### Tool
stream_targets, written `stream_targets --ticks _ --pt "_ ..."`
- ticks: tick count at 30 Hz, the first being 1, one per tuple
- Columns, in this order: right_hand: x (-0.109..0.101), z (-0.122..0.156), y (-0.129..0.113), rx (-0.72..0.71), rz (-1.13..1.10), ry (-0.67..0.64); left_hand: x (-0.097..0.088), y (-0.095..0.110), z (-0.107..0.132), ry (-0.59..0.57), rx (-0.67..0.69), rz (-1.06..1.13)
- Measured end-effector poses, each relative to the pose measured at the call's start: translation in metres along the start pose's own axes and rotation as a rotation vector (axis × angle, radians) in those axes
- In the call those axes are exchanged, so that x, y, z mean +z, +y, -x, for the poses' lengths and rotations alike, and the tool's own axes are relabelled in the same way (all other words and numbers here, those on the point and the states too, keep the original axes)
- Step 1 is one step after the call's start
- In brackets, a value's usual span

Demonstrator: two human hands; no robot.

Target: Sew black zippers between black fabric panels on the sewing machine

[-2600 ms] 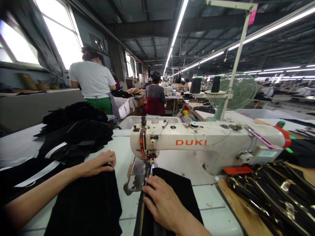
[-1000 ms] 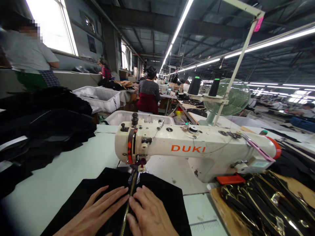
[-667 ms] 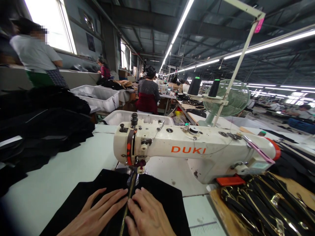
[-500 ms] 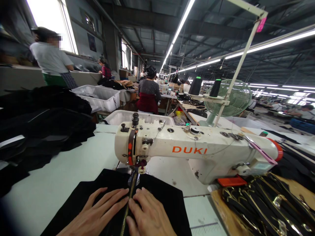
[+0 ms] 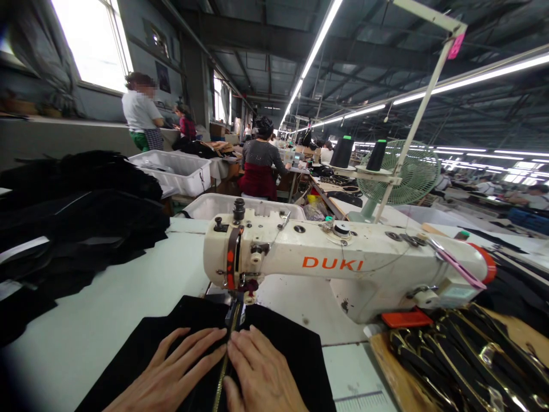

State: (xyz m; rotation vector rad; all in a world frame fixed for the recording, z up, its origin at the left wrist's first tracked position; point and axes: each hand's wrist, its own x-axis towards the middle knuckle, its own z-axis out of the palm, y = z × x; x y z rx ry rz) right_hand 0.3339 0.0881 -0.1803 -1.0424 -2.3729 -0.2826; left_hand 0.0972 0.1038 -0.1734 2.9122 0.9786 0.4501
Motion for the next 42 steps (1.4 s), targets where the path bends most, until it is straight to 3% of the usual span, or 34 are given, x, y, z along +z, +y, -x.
stream_targets --ticks 6,14,17,26,34,42 --pt "0.009 0.001 0.009 -0.005 -0.030 -0.040 0.000 -0.005 -0.003 -0.031 0.005 0.027" --pt "0.008 -0.028 0.019 0.019 0.046 0.045 -0.030 -0.011 -0.034 -0.195 -0.125 0.072" --pt "0.007 -0.030 0.019 0.012 0.043 0.059 -0.032 -0.011 -0.037 -0.213 -0.118 0.078" --pt "0.012 -0.033 0.027 0.054 -0.014 -0.093 -0.014 -0.021 -0.032 -0.111 -0.075 0.036" --pt "0.005 -0.038 0.028 -0.010 -0.046 0.029 -0.017 -0.021 -0.034 -0.086 -0.033 -0.003" --pt "0.014 -0.036 0.032 0.068 -0.072 -0.096 -0.007 -0.034 -0.032 0.021 -0.006 -0.011"
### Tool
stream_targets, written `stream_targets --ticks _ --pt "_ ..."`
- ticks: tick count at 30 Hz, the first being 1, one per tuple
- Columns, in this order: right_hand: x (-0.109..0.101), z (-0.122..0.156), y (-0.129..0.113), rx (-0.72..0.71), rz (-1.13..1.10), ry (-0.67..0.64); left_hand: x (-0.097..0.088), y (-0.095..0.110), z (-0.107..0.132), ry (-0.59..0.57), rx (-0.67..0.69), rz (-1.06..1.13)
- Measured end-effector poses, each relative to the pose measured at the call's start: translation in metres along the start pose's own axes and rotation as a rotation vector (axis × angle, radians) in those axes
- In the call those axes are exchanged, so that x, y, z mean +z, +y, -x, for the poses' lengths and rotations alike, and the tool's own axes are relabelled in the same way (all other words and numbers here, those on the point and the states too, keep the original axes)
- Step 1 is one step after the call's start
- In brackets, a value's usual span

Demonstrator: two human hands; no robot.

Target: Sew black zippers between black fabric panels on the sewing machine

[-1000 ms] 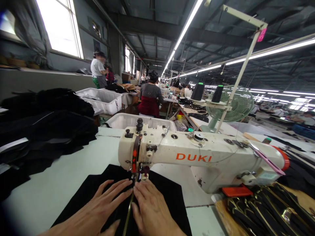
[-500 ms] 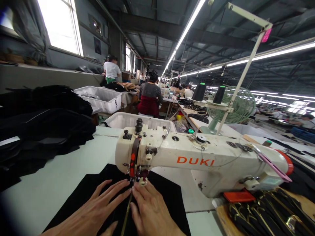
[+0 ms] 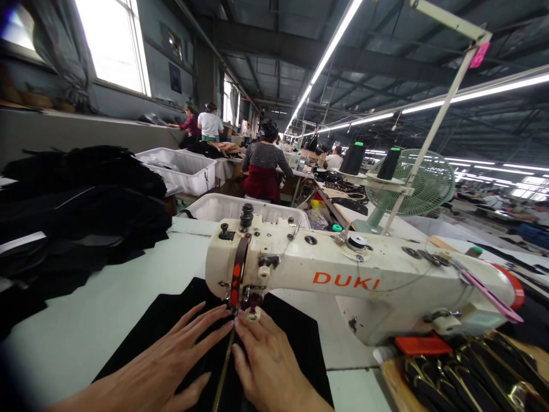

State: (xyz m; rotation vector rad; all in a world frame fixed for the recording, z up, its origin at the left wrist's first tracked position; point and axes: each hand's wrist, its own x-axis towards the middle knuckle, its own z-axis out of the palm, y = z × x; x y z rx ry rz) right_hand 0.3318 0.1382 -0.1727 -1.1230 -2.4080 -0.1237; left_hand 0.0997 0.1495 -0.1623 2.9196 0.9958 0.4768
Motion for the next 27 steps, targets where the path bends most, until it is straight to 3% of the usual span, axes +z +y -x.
stream_targets --ticks 5,11,14,17,22,27 --pt "-0.011 -0.003 -0.010 0.071 -0.036 -0.142 -0.002 0.005 0.005 -0.045 -0.029 -0.001" --pt "-0.040 0.045 -0.063 0.251 -0.227 -0.214 0.003 0.069 0.065 0.115 -0.031 -0.089" --pt "-0.042 0.073 -0.087 0.245 -0.291 -0.188 0.007 0.089 0.083 0.203 -0.009 -0.065" --pt "-0.036 0.083 -0.094 0.195 -0.281 -0.146 0.004 0.084 0.082 0.262 -0.050 0.042" --pt "-0.037 0.072 -0.094 0.206 -0.280 -0.096 -0.004 0.066 0.080 0.253 -0.157 0.223" --pt "-0.040 0.068 -0.101 0.142 -0.234 -0.044 0.001 0.070 0.085 0.232 -0.110 0.195"
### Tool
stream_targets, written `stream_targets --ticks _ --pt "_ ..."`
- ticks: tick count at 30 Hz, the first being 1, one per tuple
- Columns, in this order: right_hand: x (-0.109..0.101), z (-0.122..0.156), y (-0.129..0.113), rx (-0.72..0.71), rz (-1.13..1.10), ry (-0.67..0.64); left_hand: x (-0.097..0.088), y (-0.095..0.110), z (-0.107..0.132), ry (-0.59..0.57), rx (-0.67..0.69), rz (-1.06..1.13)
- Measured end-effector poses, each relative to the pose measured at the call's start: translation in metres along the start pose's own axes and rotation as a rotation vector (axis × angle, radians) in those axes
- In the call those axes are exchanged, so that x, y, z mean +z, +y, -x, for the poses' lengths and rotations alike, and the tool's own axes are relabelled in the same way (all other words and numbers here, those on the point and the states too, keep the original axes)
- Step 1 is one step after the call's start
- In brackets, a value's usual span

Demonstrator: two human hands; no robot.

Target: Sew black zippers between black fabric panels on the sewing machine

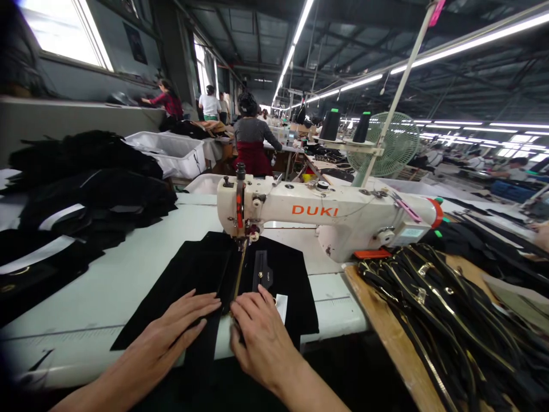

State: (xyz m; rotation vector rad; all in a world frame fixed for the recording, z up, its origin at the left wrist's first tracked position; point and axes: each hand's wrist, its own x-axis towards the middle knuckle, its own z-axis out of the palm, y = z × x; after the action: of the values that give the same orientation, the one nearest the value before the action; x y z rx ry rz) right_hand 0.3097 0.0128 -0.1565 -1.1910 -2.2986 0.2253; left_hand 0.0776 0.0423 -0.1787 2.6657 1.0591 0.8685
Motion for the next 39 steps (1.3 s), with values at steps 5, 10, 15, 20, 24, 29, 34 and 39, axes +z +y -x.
stream_targets --ticks 5,10,15,20,24,29,34,39 --pt "0.004 0.006 0.000 -0.080 0.025 0.026 0.001 0.004 -0.002 -0.032 0.072 -0.049" --pt "0.012 0.001 0.006 -0.113 0.010 0.080 0.001 0.001 -0.003 0.000 0.107 -0.129" --pt "0.021 -0.002 0.017 -0.134 0.031 0.155 0.007 -0.002 -0.001 0.038 0.205 -0.159" --pt "0.013 0.000 0.012 -0.037 0.152 0.044 0.008 -0.003 -0.003 0.046 0.228 -0.131" --pt "0.010 -0.003 0.003 0.006 0.147 0.034 0.011 -0.004 -0.006 0.034 0.149 -0.008" --pt "0.009 -0.005 -0.006 0.005 0.087 0.058 -0.005 0.002 -0.006 -0.008 0.018 0.068" --pt "0.007 -0.001 0.000 -0.072 0.062 0.082 -0.016 0.010 -0.002 -0.037 0.001 0.035" --pt "0.012 0.004 0.003 -0.132 0.101 0.143 -0.002 0.013 0.000 -0.086 0.107 -0.060"
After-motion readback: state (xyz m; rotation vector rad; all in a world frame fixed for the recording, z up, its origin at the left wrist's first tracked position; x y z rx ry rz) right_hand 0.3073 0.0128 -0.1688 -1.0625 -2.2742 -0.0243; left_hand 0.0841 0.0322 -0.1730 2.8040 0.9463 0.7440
